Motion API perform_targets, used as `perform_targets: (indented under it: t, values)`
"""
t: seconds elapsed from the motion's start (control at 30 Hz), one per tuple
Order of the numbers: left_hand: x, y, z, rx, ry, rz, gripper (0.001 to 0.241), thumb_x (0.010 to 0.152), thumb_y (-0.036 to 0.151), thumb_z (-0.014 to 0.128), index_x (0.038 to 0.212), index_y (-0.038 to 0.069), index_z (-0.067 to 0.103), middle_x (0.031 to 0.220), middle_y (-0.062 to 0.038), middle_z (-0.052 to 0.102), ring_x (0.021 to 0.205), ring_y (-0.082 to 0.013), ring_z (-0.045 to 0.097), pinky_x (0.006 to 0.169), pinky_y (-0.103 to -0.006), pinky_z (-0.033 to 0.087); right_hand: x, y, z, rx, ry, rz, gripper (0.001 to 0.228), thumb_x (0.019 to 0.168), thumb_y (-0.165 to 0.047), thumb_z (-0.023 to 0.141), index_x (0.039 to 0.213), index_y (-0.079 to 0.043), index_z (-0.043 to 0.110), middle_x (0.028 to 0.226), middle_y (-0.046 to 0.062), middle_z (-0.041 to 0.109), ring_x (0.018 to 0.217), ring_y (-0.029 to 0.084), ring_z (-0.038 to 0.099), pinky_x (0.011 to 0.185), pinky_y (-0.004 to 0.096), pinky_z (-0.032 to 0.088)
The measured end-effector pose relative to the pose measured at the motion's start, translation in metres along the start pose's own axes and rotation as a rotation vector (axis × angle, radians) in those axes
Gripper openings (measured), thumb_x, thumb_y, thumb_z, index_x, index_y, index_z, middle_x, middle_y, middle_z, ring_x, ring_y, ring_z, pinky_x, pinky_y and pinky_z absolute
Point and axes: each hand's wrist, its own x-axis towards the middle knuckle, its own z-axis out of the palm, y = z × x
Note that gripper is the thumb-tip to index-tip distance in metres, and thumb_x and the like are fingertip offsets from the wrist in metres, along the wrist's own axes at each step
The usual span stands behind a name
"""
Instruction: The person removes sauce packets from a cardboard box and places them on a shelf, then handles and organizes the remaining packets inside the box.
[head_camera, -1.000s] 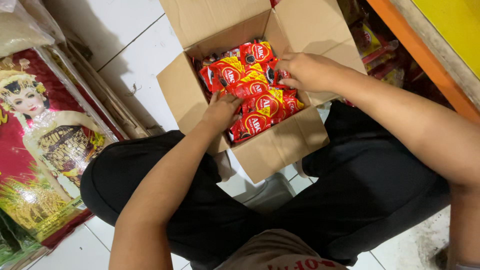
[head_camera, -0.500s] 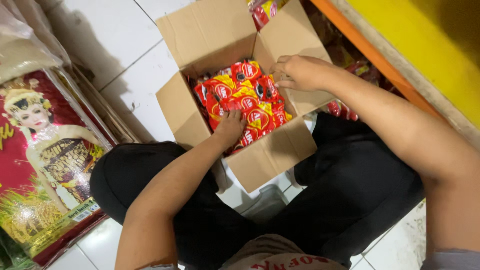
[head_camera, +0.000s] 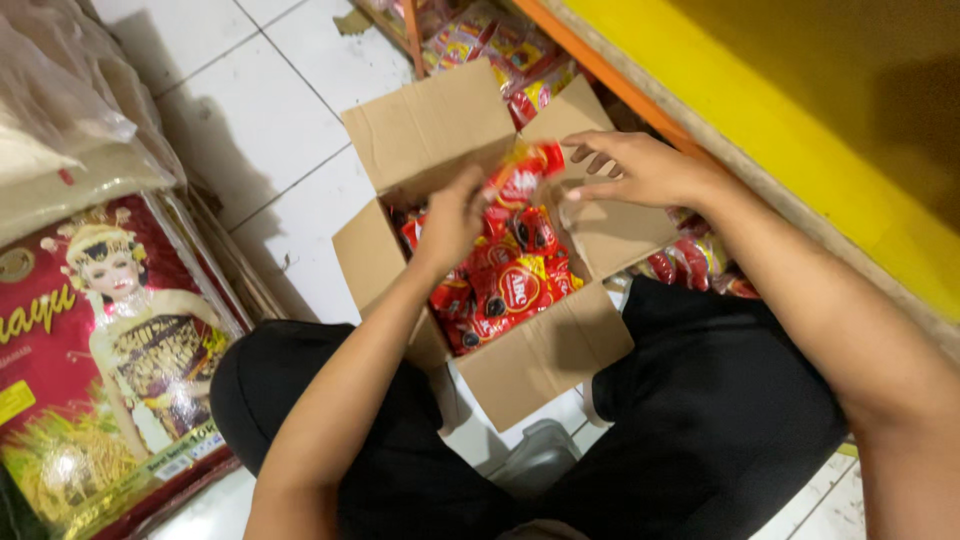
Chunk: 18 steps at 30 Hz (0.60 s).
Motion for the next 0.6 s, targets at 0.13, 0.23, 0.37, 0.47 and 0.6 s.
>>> perform_targets:
  t: [0.13,0.23,0.37,0.47,0.6]
  values:
    - [0.027,0.04,-0.048,-0.45,0.124,-0.243,0.012,0.107,0.014,0.06,0.103,0.003,0.058,0.085,-0.01,0.063,0.073,-0.0176,0.054,0.065,-0.0368,0.046,0.007,-0.019,-0.013,0.461,0.058,0.025,0.072,0.085,-0.025,0.078,0.147,-0.008,0.047,0.129,0.01,0.066,0.118,0.019,0.063,0.097,0.036,0.054]
    - [0.048,0.063,-0.067,-0.752,0.173,-0.047,0.009,0.11,0.012,0.059,0.104,0.005,0.057,0.107,-0.002,0.069,0.095,-0.0098,0.062,0.084,-0.0296,0.05,0.015,-0.035,-0.022,0.704,0.087,0.004,0.063,0.09,-0.023,0.073,0.147,-0.007,0.049,0.129,0.007,0.065,0.118,0.016,0.064,0.099,0.034,0.055]
    - [0.072,0.088,-0.083,-0.956,0.139,-0.169,0.008,0.105,0.017,0.059,0.1,0.011,0.057,0.099,-0.002,0.074,0.09,-0.008,0.071,0.078,-0.0273,0.061,0.027,-0.055,-0.032,0.711,0.233,0.043,0.046,0.101,-0.029,0.064,0.14,-0.005,0.059,0.121,0.005,0.071,0.112,0.014,0.067,0.09,0.03,0.055]
    - [0.086,0.1,-0.09,-0.969,0.128,-0.119,0.009,0.105,0.018,0.061,0.101,0.011,0.058,0.098,-0.003,0.076,0.091,-0.0085,0.071,0.079,-0.0293,0.061,0.041,-0.068,-0.034,0.983,0.331,0.13,0.041,0.103,-0.031,0.063,0.134,-0.004,0.065,0.117,0.003,0.073,0.093,0.013,0.067,0.082,0.028,0.057]
    - [0.097,0.104,-0.093,-0.925,0.178,-0.156,0.012,0.103,0.02,0.065,0.103,0.009,0.06,0.095,-0.003,0.075,0.087,-0.0085,0.07,0.074,-0.0294,0.06,0.038,-0.073,-0.02,1.104,0.42,0.142,0.036,0.102,-0.031,0.06,0.124,-0.004,0.067,0.111,0.002,0.073,0.085,0.012,0.069,0.076,0.028,0.059]
